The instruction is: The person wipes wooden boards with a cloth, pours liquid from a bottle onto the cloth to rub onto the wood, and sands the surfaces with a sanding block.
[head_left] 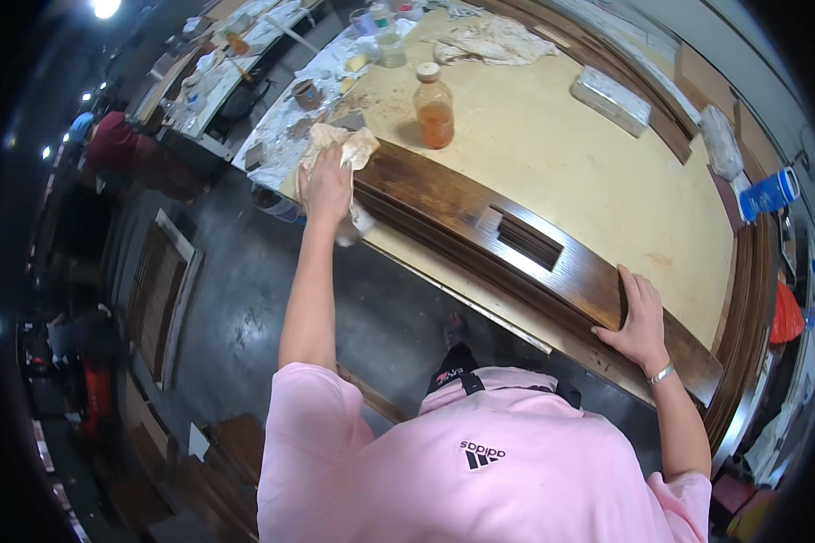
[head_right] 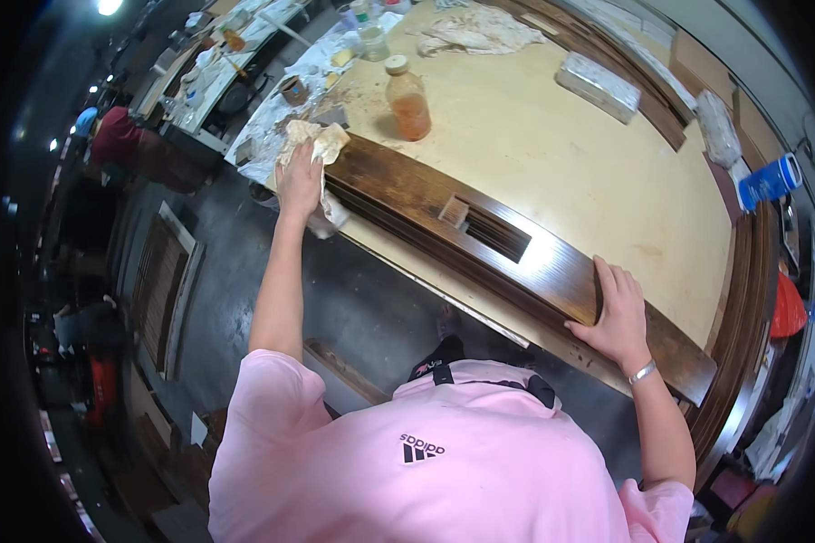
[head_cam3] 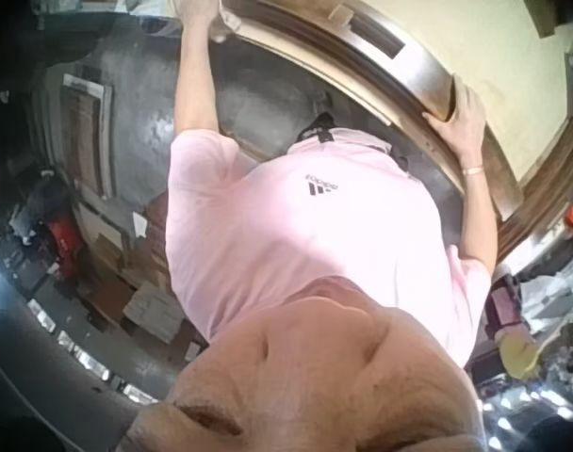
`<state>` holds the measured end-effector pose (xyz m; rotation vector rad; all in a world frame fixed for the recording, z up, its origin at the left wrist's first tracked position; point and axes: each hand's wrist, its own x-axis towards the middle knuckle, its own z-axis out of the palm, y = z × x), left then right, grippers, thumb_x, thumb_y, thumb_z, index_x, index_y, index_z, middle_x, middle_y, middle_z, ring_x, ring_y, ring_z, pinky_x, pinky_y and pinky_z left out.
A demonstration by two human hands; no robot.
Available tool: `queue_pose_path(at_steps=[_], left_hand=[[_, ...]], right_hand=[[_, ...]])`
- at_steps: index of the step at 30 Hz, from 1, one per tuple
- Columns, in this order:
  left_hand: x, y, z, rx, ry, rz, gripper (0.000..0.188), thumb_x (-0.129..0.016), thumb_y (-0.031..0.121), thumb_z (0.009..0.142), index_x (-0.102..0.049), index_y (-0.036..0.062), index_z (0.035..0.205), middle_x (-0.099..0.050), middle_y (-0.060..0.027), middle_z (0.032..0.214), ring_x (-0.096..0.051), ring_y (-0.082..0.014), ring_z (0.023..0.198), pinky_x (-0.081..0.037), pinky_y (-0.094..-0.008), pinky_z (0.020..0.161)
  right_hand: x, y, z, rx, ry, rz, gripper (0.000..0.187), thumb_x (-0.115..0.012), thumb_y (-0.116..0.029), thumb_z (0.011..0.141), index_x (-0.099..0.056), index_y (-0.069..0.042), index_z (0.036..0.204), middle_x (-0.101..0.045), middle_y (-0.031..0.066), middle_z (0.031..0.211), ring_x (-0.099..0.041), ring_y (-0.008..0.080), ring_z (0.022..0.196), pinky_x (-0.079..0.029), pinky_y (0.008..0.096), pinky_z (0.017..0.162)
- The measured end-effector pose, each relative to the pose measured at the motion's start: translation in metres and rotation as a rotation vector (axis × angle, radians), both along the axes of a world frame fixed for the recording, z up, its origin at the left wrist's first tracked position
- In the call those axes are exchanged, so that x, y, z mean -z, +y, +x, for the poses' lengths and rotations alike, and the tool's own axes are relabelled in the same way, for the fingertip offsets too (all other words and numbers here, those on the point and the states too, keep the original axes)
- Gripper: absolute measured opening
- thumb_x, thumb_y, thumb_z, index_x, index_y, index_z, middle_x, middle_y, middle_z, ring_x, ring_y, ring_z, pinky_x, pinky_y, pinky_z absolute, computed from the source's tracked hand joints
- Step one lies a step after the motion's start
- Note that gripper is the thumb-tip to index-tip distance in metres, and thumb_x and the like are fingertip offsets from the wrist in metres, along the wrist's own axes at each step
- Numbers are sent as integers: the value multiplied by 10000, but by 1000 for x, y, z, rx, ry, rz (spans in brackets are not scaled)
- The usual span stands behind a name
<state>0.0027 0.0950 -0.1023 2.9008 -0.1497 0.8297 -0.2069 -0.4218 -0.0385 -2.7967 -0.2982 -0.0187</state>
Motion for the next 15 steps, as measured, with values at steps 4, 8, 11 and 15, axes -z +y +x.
queue_pose_path(at_steps=[4,8,11,15], left_hand=[[-1,-130,-72,341,138,-302,451,-482,116,930,-528,-82,1332,-559,-265,1356,-523,-415,1276,-369,-503,1111],[-12,-222,-175,680,170,-359,469,-596,69,860,-590,12,1325,-565,-195,1401,-502,-344,1352,-364,-525,1126],[-21,-200,-175,659,598,-785,254,-589,65,912,-652,35,1157,-653,-199,1111,-627,-331,1040,-486,-386,956],[-56,-125,-96,234,131,-1079,179,-543,126,1020,-649,-16,1041,-685,-92,921,-618,-126,860,-520,-306,761]], right_hand=[[4,-7,-5,57,-3,2,1017,-896,-281,549,-441,-40,1426,-552,164,1226,-522,357,1139,-420,444,1015],[3,-6,-5,47,-15,-3,1022,-896,-295,558,-436,-44,1435,-552,166,1228,-528,352,1127,-426,438,1013],[2,-8,-5,38,-27,9,1013,-893,-304,565,-440,-44,1433,-554,166,1225,-533,350,1119,-428,437,1012],[7,-9,-8,56,-23,0,999,-888,-318,573,-450,-44,1427,-559,161,1216,-536,346,1118,-430,437,1012]])
